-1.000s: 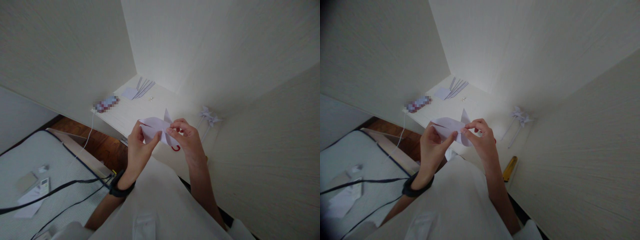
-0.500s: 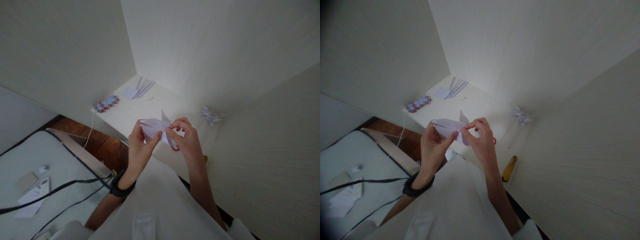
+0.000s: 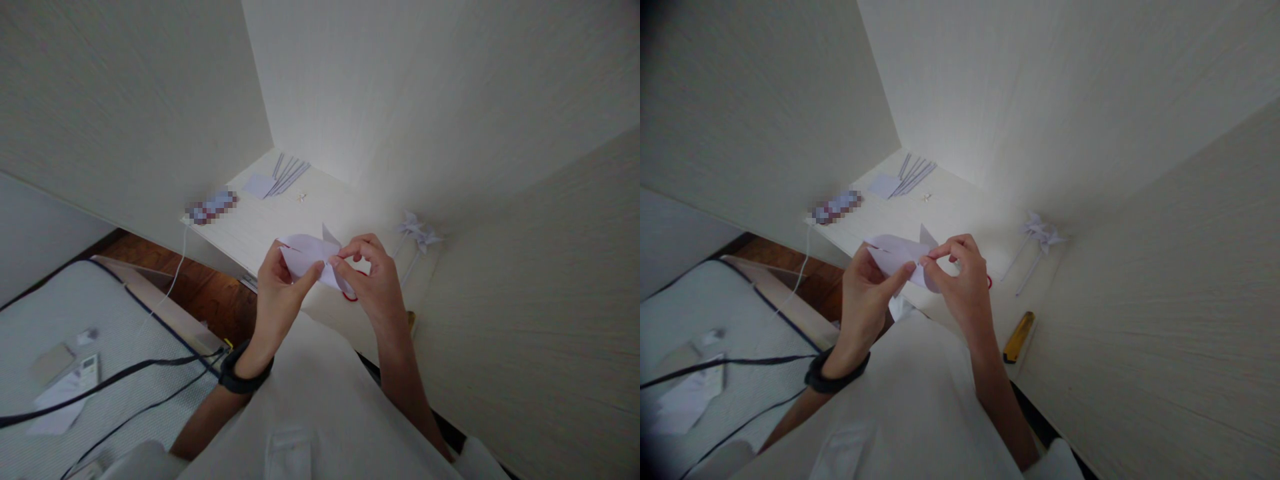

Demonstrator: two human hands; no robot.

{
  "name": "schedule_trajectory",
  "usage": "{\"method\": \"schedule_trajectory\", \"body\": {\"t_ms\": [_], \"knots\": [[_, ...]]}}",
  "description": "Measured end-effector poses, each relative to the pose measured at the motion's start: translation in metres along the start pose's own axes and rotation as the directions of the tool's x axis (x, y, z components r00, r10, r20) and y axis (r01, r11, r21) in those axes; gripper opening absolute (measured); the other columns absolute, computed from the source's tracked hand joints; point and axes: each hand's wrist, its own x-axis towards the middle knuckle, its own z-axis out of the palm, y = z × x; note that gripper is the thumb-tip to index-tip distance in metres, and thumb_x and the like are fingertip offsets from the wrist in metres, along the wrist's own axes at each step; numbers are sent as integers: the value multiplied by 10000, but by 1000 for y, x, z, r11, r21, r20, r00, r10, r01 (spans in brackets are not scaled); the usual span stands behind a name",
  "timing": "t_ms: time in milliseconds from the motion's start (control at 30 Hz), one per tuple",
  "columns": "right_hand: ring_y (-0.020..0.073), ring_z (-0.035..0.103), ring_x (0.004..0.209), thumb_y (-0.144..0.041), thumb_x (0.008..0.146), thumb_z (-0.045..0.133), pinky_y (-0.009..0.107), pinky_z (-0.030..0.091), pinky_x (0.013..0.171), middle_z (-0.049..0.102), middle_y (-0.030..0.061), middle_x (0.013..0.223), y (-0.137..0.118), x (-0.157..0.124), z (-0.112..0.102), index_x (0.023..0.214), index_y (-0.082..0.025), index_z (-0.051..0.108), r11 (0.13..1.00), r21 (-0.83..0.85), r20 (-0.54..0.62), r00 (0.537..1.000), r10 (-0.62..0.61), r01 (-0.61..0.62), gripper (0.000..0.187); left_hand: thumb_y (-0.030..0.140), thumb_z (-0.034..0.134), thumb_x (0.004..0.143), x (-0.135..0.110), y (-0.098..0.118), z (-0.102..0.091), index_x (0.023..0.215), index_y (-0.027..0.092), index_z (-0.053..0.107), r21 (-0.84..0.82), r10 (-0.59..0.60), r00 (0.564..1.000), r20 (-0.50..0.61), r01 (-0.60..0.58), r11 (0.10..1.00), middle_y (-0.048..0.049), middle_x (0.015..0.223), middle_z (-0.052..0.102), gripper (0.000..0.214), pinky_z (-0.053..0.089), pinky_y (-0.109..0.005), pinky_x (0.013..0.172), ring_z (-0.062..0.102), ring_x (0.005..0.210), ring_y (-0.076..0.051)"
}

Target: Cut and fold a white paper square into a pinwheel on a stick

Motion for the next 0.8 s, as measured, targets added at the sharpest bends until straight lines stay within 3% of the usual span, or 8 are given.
{"method": "schedule_trajectory", "body": {"t_ms": [800], "knots": [[141, 508, 749, -114, 757, 713, 306, 411, 733, 535, -19, 785, 0, 0, -1, 684, -211, 628, 998, -43, 0, 999, -42, 42, 148, 156, 810, 661, -1, 7, 2, 864, 191, 587, 13, -31, 999, -12, 31, 999, 51, 739, 646, 304, 496, -168, 576, 606, 642, -90]]}}
